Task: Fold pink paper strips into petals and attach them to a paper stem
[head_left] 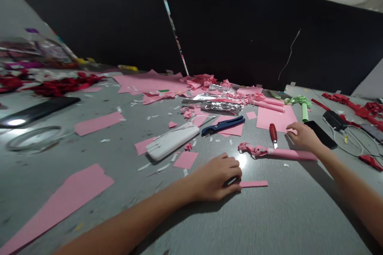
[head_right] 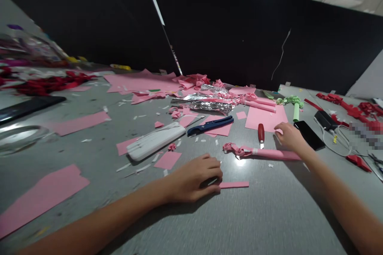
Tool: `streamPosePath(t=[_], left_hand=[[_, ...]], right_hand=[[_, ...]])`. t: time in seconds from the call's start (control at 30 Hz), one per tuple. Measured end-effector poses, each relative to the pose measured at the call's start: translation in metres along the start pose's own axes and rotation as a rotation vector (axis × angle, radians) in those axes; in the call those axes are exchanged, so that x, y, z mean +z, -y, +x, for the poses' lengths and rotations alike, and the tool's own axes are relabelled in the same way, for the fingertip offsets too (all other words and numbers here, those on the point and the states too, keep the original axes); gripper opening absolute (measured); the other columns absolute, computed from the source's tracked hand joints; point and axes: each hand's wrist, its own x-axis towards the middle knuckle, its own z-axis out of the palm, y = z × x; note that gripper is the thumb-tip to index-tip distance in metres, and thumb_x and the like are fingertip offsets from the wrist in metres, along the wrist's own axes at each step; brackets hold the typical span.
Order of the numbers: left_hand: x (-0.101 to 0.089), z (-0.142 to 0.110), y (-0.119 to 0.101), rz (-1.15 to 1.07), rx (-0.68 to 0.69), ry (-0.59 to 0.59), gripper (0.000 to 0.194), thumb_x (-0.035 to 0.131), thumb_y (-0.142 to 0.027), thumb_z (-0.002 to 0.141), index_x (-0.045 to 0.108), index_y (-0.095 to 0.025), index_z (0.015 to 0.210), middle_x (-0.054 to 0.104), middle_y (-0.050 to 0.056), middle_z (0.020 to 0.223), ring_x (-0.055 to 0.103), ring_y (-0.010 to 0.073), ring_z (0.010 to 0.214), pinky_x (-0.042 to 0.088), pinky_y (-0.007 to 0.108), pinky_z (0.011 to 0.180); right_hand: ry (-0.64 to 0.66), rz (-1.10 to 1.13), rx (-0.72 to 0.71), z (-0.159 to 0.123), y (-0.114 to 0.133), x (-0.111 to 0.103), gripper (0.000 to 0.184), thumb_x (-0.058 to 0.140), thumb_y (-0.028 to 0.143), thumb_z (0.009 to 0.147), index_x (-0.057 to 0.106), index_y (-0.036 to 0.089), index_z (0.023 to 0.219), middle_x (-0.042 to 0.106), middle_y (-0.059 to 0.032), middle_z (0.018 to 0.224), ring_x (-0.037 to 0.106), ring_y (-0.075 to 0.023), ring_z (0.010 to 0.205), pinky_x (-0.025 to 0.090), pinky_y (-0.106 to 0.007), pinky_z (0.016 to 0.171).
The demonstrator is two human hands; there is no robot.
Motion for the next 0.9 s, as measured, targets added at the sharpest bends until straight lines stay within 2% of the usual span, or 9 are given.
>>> streamPosePath(t=[0.1,0.23,0.33,0.4,0.47,0.53,0.67,0.77,0.9], left_hand=[[-0.001,0.0,0.001,0.004,0.011,-0.027,0.013,0.066,-0.033,0.103,0.069,-0.021,0.098,0.071,0.004,0.092,0.065,0.0223,0.085,0.04,0.037,0.081],[-0.006,0.001,0.002,0.007,-0.016,-0.062,0.018,0.06,-0.03,0.106,0.071,-0.02,0.096,0.073,0.006,0.093,0.066,0.0228,0.086,0.043,0.038,0.083],[-0.025,0.006,0.001,0.01,-0.047,-0.138,0.02,0.058,-0.028,0.107,0.074,-0.02,0.097,0.076,0.008,0.096,0.068,0.0232,0.089,0.046,0.039,0.086],[-0.05,0.015,-0.003,0.037,-0.036,-0.184,0.022,0.057,-0.029,0.108,0.075,-0.021,0.097,0.077,0.007,0.094,0.069,0.0228,0.088,0.048,0.038,0.084],[-0.086,0.03,-0.012,0.106,-0.021,-0.212,0.025,0.055,-0.031,0.109,0.077,-0.022,0.1,0.079,0.005,0.093,0.07,0.0219,0.085,0.049,0.037,0.082],[-0.127,0.046,-0.027,0.194,0.016,-0.296,0.021,0.06,-0.033,0.107,0.079,-0.024,0.105,0.079,0.004,0.093,0.07,0.0206,0.082,0.051,0.036,0.085],[-0.194,0.067,-0.069,0.342,0.029,-0.569,0.03,0.063,-0.043,0.107,0.077,-0.025,0.126,0.077,0.0,0.091,0.072,0.0179,0.081,0.051,0.034,0.088],[-0.21,0.068,-0.088,0.282,0.031,-0.623,0.035,0.062,-0.046,0.108,0.074,-0.023,0.131,0.071,-0.003,0.079,0.07,0.0143,0.071,0.05,0.027,0.077],[-0.206,0.063,-0.082,0.166,0.087,-0.594,0.028,0.064,-0.043,0.108,0.08,-0.02,0.105,0.074,0.0,0.078,0.065,0.0122,0.063,0.047,0.024,0.064]], right_hand=[[0.079,-0.037,0.107,0.01,-0.018,0.0,0.016,0.072,0.03,0.091,0.083,0.019,0.09,0.083,-0.012,0.097,0.075,-0.028,0.088,0.051,-0.034,0.077],[0.119,-0.027,0.15,0.009,-0.021,-0.003,0.012,0.069,0.02,0.085,0.08,0.016,0.082,0.083,-0.0144,0.093,0.075,-0.0287,0.086,0.049,-0.035,0.073],[0.118,0.042,0.135,0.012,-0.014,-0.025,0.014,0.065,0.019,0.087,0.077,0.016,0.081,0.082,-0.0147,0.087,0.076,-0.029,0.083,0.053,-0.036,0.074],[0.126,0.126,0.096,0.018,-0.003,-0.052,0.015,0.064,0.025,0.092,0.076,0.018,0.085,0.083,-0.0113,0.088,0.078,-0.0271,0.084,0.057,-0.036,0.076],[0.122,0.234,0.017,0.024,0.019,-0.087,0.019,0.059,0.03,0.097,0.074,0.021,0.091,0.084,-0.0077,0.089,0.08,-0.0248,0.086,0.061,-0.035,0.079],[0.068,0.456,-0.197,0.026,0.052,-0.123,0.017,0.064,0.034,0.097,0.077,0.023,0.098,0.083,-0.0063,0.088,0.08,-0.0249,0.086,0.063,-0.039,0.082],[-0.122,0.498,-0.489,0.016,0.134,-0.178,0.019,0.07,0.039,0.099,0.08,0.023,0.096,0.08,-0.0013,0.088,0.078,-0.0196,0.085,0.062,-0.036,0.08],[-0.209,0.455,-0.646,-0.002,0.174,-0.195,0.02,0.069,0.04,0.103,0.08,0.023,0.103,0.078,0.0005,0.095,0.078,-0.0193,0.094,0.063,-0.036,0.088],[-0.266,0.334,-0.753,-0.022,0.181,-0.195,0.015,0.068,0.03,0.106,0.081,0.031,0.114,0.081,-0.0001,0.101,0.079,-0.0197,0.094,0.065,-0.036,0.087]])
